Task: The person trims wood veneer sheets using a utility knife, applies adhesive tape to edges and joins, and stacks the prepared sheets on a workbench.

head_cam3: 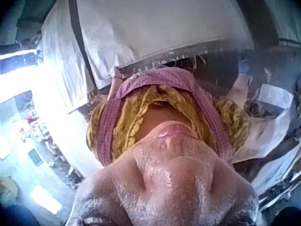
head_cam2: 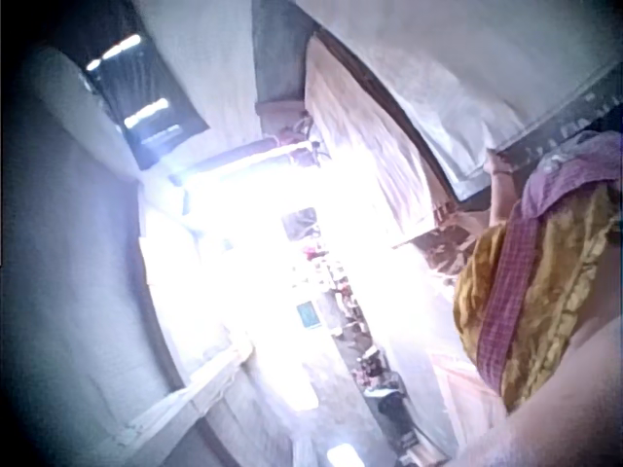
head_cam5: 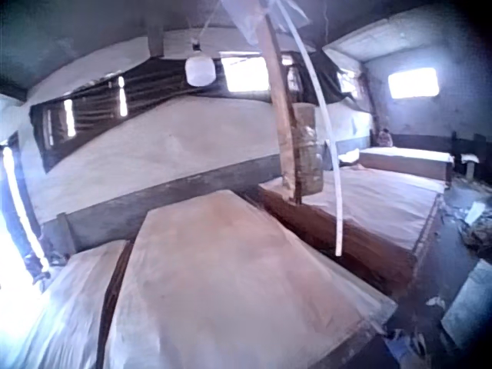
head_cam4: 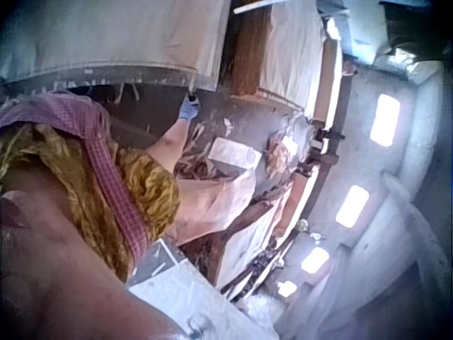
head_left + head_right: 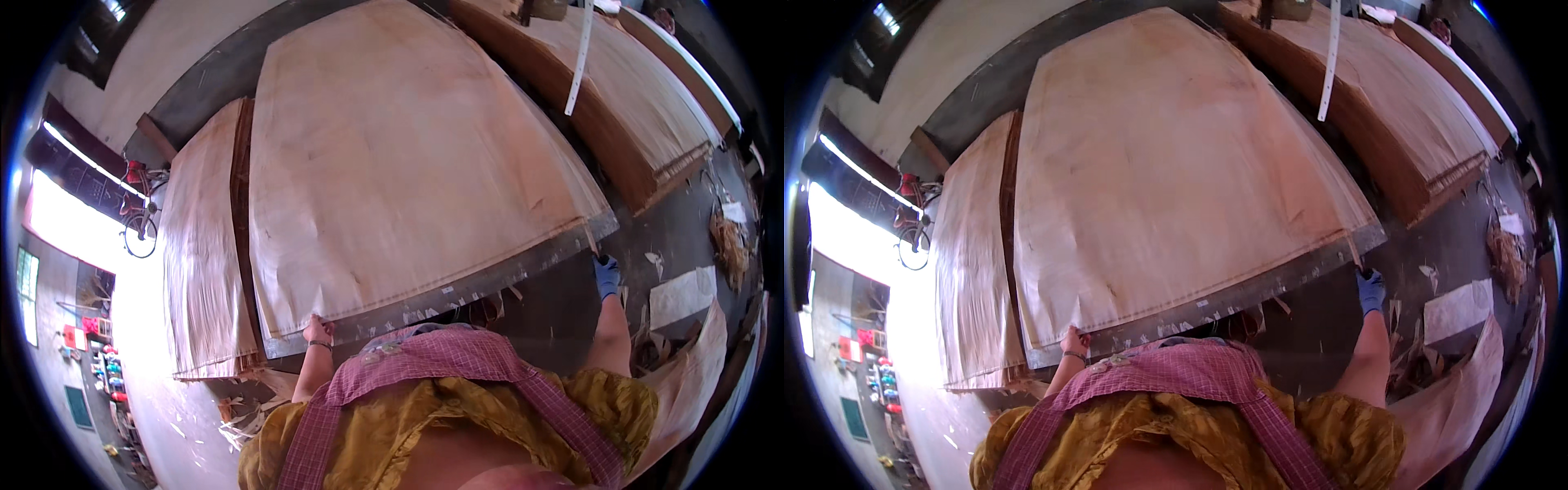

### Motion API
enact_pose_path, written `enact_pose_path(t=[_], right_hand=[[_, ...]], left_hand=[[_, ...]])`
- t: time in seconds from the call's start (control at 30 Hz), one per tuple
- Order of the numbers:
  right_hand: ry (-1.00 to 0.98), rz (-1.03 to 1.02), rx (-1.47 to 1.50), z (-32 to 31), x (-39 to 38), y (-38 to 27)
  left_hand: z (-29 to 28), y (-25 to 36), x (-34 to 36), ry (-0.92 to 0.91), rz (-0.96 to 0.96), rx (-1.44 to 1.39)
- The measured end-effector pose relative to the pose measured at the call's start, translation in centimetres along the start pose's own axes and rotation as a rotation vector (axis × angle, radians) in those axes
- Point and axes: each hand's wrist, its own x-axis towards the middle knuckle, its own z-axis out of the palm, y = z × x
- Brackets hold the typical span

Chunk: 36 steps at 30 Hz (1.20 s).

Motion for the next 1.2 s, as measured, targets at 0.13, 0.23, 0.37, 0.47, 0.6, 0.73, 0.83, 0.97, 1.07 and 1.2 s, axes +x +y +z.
enact_pose_path(t=[0.13, 0.23, 0.37, 0.47, 0.6, 0.73, 0.83, 0.97, 1.07, 1.2], right_hand=[[-0.178, 0.02, -0.095, -3.5, -0.7, -1.6], [-0.136, 0.062, -0.185, -5.4, -1.5, 0.7], [-0.162, 0.064, -0.158, -5.0, -3.7, 0.1], [-0.189, 0.089, -0.122, -4.0, -5.8, -2.8], [-0.122, -0.078, -0.049, -0.1, -8.7, -6.1], [-0.336, -0.036, 0.29, 5.2, -11.5, -12.6], [-0.417, -0.106, 0.41, 9.8, -12.8, -16.3], [-0.856, 0.039, 0.331, 6.7, -16.2, -29.7], [-0.696, -0.118, 0.254, 8.9, -18.0, -31.0], [-0.563, -0.397, 0.207, 6.3, -19.8, -31.6]], left_hand=[[-3.0, 0.8, 1.1, -0.001, 0.025, -0.027], [-1.9, 0.4, 1.3, -0.017, 0.01, -0.012], [-2.6, 0.7, 1.7, -0.05, -0.036, -0.036], [-3.0, 0.2, 1.8, -0.12, -0.011, -0.002], [-2.6, -0.3, 2.0, -0.095, 0.013, 0.045], [-3.8, -0.3, 3.3, -0.128, 0.003, 0.045], [-1.9, -0.6, 3.2, -0.144, 0.024, -0.017], [-3.4, -0.8, 1.8, -0.005, 0.056, -0.069], [-1.9, -0.1, 0.5, 0.01, -0.006, -0.124], [-2.2, -1.9, -1.3, 0.039, 0.121, 0.149]])
